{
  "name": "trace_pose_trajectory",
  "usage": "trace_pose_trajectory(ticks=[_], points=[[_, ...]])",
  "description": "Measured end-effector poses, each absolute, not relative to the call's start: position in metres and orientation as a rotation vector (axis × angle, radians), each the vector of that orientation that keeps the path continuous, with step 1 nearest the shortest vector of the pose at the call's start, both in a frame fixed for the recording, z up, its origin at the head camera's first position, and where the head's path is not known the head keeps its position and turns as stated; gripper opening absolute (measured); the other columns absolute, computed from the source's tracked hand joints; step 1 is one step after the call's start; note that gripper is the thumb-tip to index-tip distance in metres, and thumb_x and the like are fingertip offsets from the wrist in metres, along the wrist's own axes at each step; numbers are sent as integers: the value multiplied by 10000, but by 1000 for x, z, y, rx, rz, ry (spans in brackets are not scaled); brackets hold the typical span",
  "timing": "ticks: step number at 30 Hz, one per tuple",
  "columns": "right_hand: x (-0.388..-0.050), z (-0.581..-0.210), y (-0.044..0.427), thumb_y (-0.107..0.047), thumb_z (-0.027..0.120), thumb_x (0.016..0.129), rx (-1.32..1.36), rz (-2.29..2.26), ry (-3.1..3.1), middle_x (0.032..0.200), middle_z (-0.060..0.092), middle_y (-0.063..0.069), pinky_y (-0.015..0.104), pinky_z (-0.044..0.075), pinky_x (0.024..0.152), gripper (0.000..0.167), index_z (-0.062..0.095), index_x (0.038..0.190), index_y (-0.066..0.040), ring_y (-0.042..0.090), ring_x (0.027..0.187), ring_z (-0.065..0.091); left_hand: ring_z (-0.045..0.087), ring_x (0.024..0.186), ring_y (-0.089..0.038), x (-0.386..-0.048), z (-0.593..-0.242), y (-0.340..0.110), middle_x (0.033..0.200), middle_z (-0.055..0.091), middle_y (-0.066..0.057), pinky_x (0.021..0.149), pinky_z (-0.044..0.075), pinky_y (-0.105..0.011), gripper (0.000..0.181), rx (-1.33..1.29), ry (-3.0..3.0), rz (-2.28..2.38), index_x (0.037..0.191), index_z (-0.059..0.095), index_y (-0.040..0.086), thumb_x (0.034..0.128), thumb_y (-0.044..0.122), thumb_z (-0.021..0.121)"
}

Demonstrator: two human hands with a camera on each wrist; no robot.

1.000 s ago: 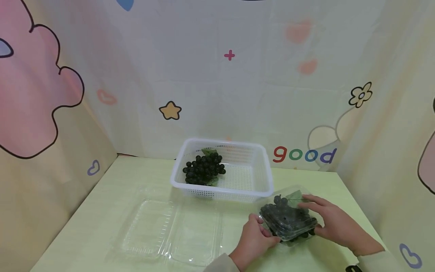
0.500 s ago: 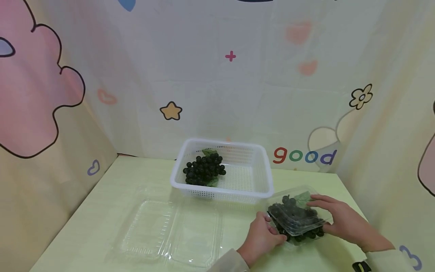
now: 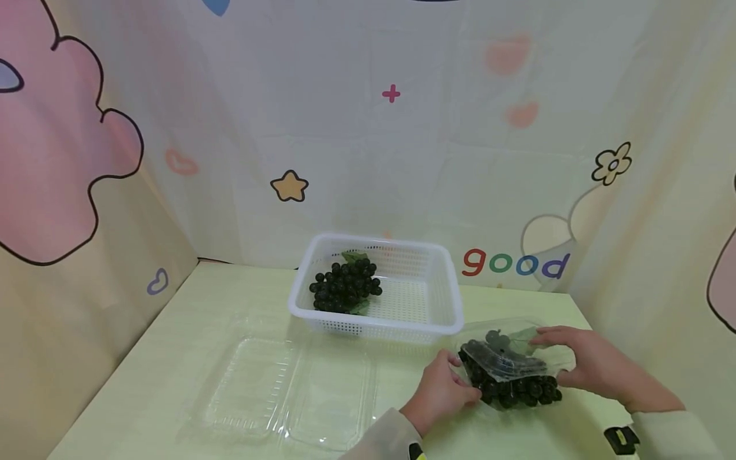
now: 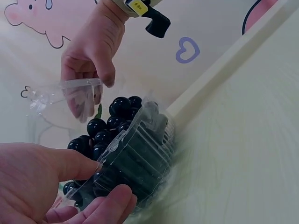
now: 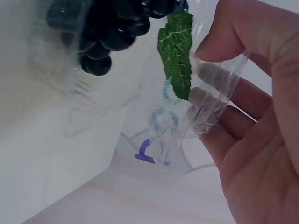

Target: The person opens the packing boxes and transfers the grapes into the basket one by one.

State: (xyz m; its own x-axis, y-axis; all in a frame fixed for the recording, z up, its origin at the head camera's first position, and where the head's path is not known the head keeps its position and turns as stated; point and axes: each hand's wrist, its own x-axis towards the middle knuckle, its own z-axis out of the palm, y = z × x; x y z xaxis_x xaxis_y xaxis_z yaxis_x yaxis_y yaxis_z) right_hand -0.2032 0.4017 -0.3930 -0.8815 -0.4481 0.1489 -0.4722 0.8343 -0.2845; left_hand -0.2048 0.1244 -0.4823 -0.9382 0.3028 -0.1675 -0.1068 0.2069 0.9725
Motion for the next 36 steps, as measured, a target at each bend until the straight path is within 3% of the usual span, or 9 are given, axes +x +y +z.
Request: trace_pose_trajectory(ticks=[3, 5, 7, 9, 13, 19, 25, 32, 36], points=[[-205, -385, 403, 32, 738, 689, 687, 545, -3014, 1366, 644, 226, 215, 382, 524, 570, 721, 1231, -141, 293, 934, 673, 605, 631, -148, -207, -482, 124, 745, 651, -2, 630, 480, -295, 440, 187, 2175, 1777, 1127, 532, 130, 814, 77, 837], [-208, -378, 404, 6, 731, 714, 650, 557, -3064, 1371, 637, 230, 230, 367, 512, 547, 714, 1239, -145, 137, 758, 588, 604, 639, -147, -209, -482, 125, 754, 649, 4, 641, 493, -299, 429, 187, 2186, 1771, 1134, 554, 132, 814, 80, 835], [-212, -371, 405, -29, 740, 724, 633, 518, -3081, 1341, 668, 181, 243, 419, 552, 525, 721, 1229, -170, 63, 732, 525, 605, 643, -145, -210, -482, 125, 759, 647, 8, 643, 501, -301, 422, 190, 2199, 1760, 1146, 571, 128, 817, 80, 830], [-216, -365, 406, -63, 759, 734, 632, 481, -3082, 1295, 702, 118, 268, 506, 643, 500, 732, 1219, -185, 108, 775, 617, 606, 645, -140, -211, -481, 125, 761, 647, 14, 639, 503, -301, 415, 191, 2216, 1748, 1157, 584, 128, 821, 84, 824], [-224, -355, 411, -110, 797, 762, 631, 458, -3043, 1197, 747, 1, 303, 586, 828, 423, 764, 1164, -237, 196, 1080, 709, 613, 640, -127, -213, -479, 125, 747, 656, 18, 631, 501, -296, 384, 189, 2245, 1728, 1159, 606, 113, 833, 84, 809], [-238, -343, 420, -150, 779, 820, 617, 535, -3098, 1233, 735, 80, 229, 558, 782, 365, 770, 1180, -208, 152, 1081, 703, 608, 626, -117, -216, -479, 125, 723, 656, 17, 615, 488, -290, 288, 181, 2273, 1706, 1073, 626, 113, 840, 83, 793], [-252, -333, 428, -197, 756, 897, 570, 687, -3145, 1276, 708, 188, 215, 551, 790, 350, 742, 1233, -98, -22, 1035, 652, 584, 638, -94, -217, -475, 122, 741, 652, 27, 583, 473, -270, 203, 231, 2339, 1679, 968, 635, 97, 835, 85, 788], [-262, -331, 432, -335, 685, 987, 470, 798, -3129, 1303, 705, 157, 211, 516, 841, 428, 683, 1334, -85, -143, 1029, 585, 559, 605, -85, -219, -472, 114, 706, 603, 32, 532, 430, -246, 174, 273, 2391, 1662, 792, 606, 104, 855, 61, 762], [-263, -337, 437, -313, 639, 1020, 458, 974, -3082, 1325, 683, 194, 209, 559, 846, 462, 626, 1383, -26, -64, 1060, 650, 580, 596, -84, -221, -472, 110, 703, 624, 31, 529, 437, -247, 172, 269, 2407, 1670, 774, 622, 109, 860, 59, 762]])
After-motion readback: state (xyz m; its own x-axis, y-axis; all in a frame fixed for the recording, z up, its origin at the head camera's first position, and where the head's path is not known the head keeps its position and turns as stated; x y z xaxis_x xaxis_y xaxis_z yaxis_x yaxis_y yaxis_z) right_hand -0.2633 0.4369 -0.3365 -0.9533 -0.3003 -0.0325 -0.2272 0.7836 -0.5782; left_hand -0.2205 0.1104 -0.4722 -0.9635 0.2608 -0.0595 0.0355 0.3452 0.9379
